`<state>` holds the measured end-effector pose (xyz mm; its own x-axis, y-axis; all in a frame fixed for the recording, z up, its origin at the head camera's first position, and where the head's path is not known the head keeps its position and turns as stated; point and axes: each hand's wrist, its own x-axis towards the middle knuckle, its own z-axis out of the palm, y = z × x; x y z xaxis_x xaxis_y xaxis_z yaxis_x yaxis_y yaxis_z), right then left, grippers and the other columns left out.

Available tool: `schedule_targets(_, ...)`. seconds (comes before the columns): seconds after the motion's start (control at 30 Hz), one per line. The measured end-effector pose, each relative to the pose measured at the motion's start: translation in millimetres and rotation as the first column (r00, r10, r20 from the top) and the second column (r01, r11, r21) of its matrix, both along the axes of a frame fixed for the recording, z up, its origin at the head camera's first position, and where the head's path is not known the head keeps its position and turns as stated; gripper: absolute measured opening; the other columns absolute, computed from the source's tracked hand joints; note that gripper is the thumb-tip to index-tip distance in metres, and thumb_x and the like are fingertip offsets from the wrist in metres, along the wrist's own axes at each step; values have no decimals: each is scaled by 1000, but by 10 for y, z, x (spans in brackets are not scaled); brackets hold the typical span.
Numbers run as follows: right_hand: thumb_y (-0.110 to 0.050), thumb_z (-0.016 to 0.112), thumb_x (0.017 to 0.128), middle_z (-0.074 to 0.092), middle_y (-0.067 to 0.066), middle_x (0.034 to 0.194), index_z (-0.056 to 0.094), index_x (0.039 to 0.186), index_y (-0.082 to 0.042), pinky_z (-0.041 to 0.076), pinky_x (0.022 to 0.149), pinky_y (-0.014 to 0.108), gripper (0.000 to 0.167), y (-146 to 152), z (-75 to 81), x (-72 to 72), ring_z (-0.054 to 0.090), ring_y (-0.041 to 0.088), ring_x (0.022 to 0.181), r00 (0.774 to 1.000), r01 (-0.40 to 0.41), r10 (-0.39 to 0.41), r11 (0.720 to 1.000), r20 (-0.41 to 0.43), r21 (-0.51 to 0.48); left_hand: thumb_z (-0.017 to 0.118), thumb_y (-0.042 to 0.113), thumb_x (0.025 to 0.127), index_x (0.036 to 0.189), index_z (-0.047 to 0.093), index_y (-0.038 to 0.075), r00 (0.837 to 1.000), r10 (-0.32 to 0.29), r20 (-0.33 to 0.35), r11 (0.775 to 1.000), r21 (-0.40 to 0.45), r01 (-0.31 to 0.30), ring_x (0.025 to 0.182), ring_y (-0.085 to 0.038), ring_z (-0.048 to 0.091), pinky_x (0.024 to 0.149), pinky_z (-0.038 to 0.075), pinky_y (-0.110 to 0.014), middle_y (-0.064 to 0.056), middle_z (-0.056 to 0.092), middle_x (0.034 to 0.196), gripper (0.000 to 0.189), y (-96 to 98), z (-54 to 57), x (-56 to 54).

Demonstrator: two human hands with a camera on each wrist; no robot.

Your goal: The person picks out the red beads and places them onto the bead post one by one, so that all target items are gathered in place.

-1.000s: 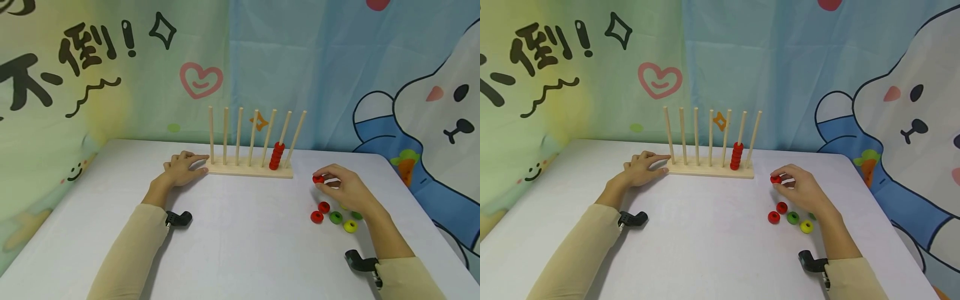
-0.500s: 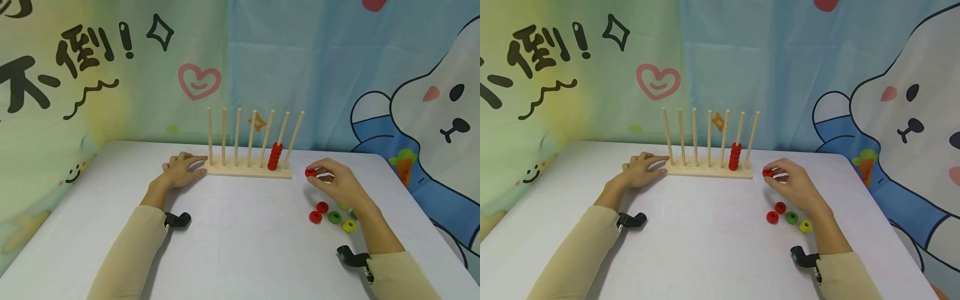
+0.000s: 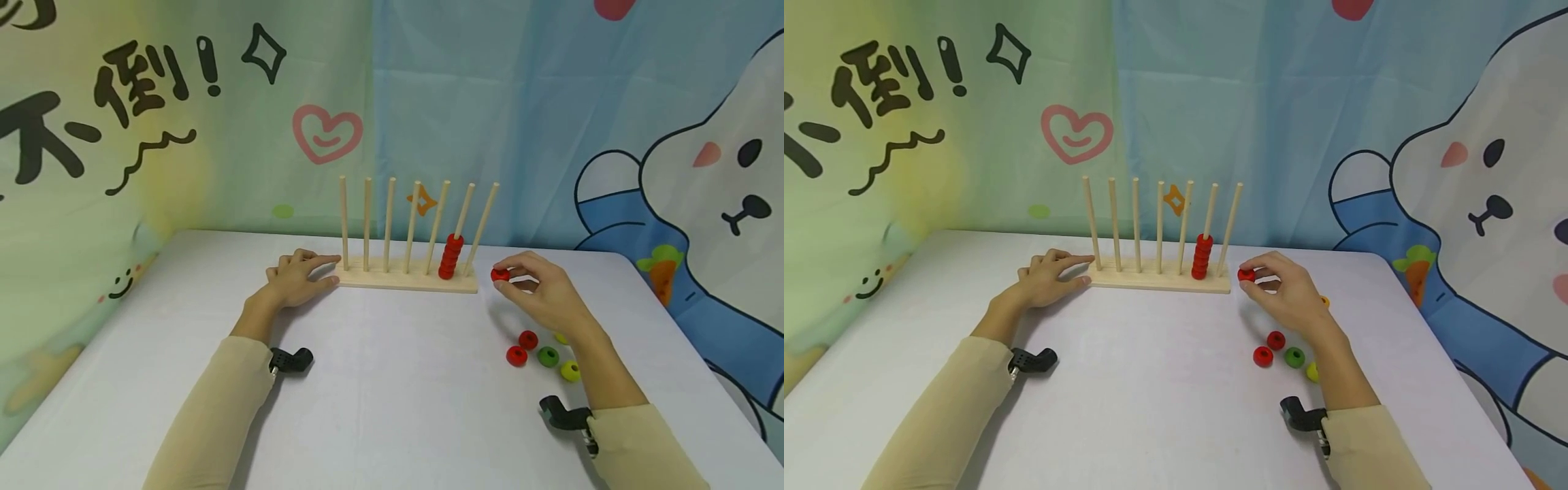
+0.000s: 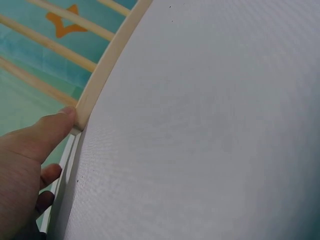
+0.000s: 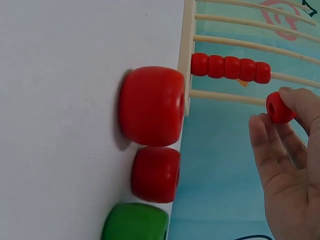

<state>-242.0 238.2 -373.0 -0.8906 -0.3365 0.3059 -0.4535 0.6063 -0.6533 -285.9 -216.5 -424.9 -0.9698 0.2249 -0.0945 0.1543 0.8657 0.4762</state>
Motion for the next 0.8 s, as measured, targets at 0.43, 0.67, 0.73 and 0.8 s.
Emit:
schedule_targets(0.43, -17, 71, 98, 66, 6, 120, 70, 123, -10, 48, 86, 10, 26, -105, 149, -85, 66, 27, 108, 999, 15, -15, 1000, -33, -1, 50, 62, 100, 156, 42, 40, 1000, -2, 3, 1000, -7, 2, 139, -45, 26, 97, 22, -61, -12, 29, 160, 61, -5, 7, -6)
schedule_targets(0.67, -13, 73, 97, 66, 7, 119, 70, 122, -8, 49, 86, 11, 26, -232, 153, -91, 66, 24, 106, 998, -9, 5, 998, -60, -66, 50, 63, 100, 156, 42, 41, 1000, -4, 3, 1000, -1, 4, 139, -45, 26, 96, 22, -60, -12, 29, 160, 61, -13, 14, 2)
schedule_targets(0.73, -10, 73, 96, 65, 9, 120, 69, 122, -6, 49, 86, 10, 27, -257, 151, -102, 66, 25, 105, 997, -22, 14, 995, -77, -96, 50, 63, 100, 156, 42, 40, 1000, -7, 9, 1000, 6, 7, 140, -46, 25, 96, 22, -60, -13, 29, 160, 61, -5, 14, -1)
schedule_targets(0.8, -7, 74, 95, 65, 10, 120, 69, 123, -4, 50, 86, 10, 28, -275, 154, -106, 66, 23, 104, 995, -35, 24, 992, -94, -122, 50, 62, 101, 156, 42, 40, 1000, -8, 11, 1000, 6, 8, 140, -45, 25, 96, 22, -61, -13, 29, 160, 60, 10, 16, -9)
